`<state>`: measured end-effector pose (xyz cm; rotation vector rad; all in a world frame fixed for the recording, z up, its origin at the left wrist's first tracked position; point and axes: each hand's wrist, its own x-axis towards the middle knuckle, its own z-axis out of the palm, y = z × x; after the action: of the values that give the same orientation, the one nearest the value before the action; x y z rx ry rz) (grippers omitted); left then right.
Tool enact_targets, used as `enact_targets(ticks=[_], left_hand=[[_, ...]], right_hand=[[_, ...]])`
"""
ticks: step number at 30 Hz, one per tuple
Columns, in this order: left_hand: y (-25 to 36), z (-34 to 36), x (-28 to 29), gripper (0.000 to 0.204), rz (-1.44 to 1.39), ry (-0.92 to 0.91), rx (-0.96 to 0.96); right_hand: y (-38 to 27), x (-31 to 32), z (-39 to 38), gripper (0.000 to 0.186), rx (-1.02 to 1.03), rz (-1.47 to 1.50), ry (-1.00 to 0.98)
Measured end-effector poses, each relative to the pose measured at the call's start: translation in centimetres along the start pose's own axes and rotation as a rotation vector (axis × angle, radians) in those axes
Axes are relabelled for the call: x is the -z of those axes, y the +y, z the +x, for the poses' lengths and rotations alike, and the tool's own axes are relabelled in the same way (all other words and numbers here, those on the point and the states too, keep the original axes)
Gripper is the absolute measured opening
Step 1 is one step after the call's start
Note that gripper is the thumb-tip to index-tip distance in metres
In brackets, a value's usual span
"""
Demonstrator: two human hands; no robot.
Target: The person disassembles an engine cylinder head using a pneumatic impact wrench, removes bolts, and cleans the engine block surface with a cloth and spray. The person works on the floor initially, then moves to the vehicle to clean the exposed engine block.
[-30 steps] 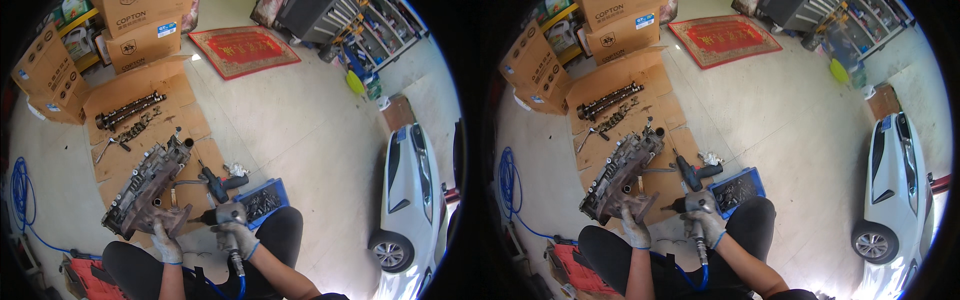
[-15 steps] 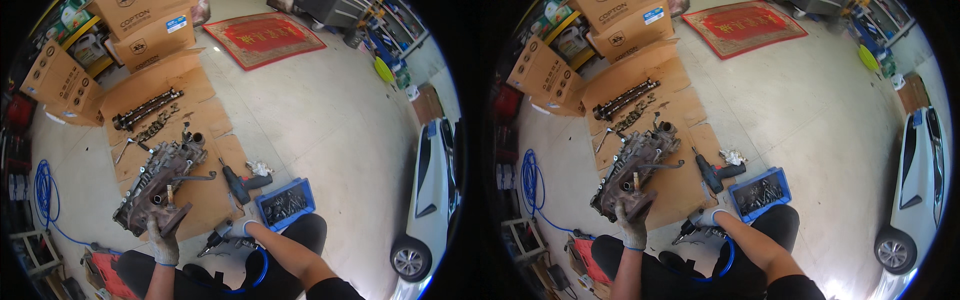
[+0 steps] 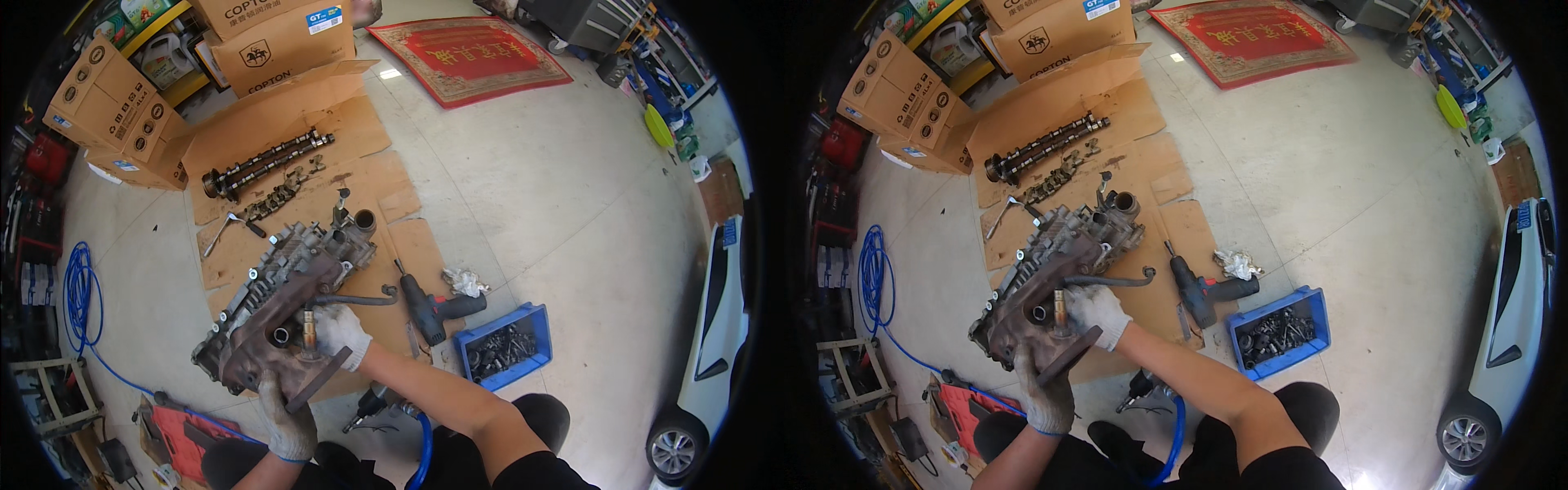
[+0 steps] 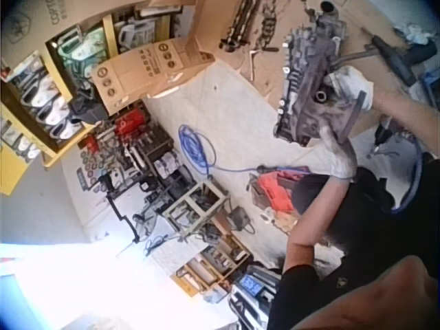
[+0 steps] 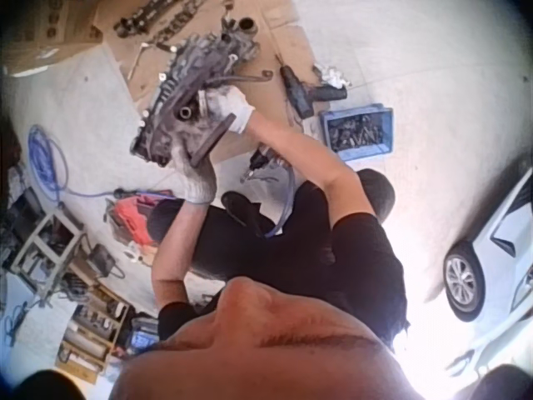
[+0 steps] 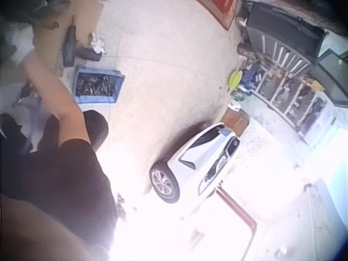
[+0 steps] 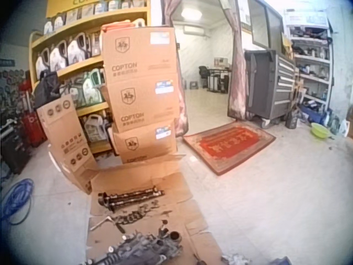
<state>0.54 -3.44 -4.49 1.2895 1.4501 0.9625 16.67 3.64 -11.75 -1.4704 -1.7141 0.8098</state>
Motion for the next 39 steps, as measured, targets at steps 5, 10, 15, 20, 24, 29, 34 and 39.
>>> enact_targets(ticks=[5, 10, 15, 20, 24, 29, 34, 39], left_hand=[[-1.4, -0.1, 0.0, 0.059, 0.172, -0.049, -0.03], [0.8, 0.1, -0.3, 0.058, -0.56, -0.064, 0.226], [-0.8, 0.1, 0.0, 0.062, -0.227, -0.081, 0.095], [-0.1, 0.3, -0.4, 0.068, -0.615, -0.158, 0.247], [1.0, 0.0, -0.9, 0.066, -0.587, -0.144, 0.287], [1.0, 1.0, -1.4, 0.081, -0.594, -0.165, 0.251], [-0.9, 1.5, -0.2, 0.076, -0.612, -0.077, 0.228], [-2.1, 2.1, -0.8, 0.042, -0.767, -0.103, 0.212]], right_hand=[[2.5, -2.4, -0.7, 0.02, 0.239, 0.097, 0.17], [3.0, -4.2, -0.5, 0.026, 0.215, 0.253, 0.201], [3.1, -2.8, -0.6, 0.031, 0.202, 0.267, 0.107], [3.8, 1.1, -5.0, 0.056, 0.054, -0.042, -0.193], [2.0, 8.6, -9.2, 0.046, -0.605, -0.115, -0.885], [6.8, 3.3, -19.4, 0.026, -1.146, 1.052, -0.635], [6.2, 0.7, -20.0, 0.022, -1.113, 1.122, -0.553], [4.0, 6.1, -20.0, 0.026, -0.988, 0.954, -0.361]])
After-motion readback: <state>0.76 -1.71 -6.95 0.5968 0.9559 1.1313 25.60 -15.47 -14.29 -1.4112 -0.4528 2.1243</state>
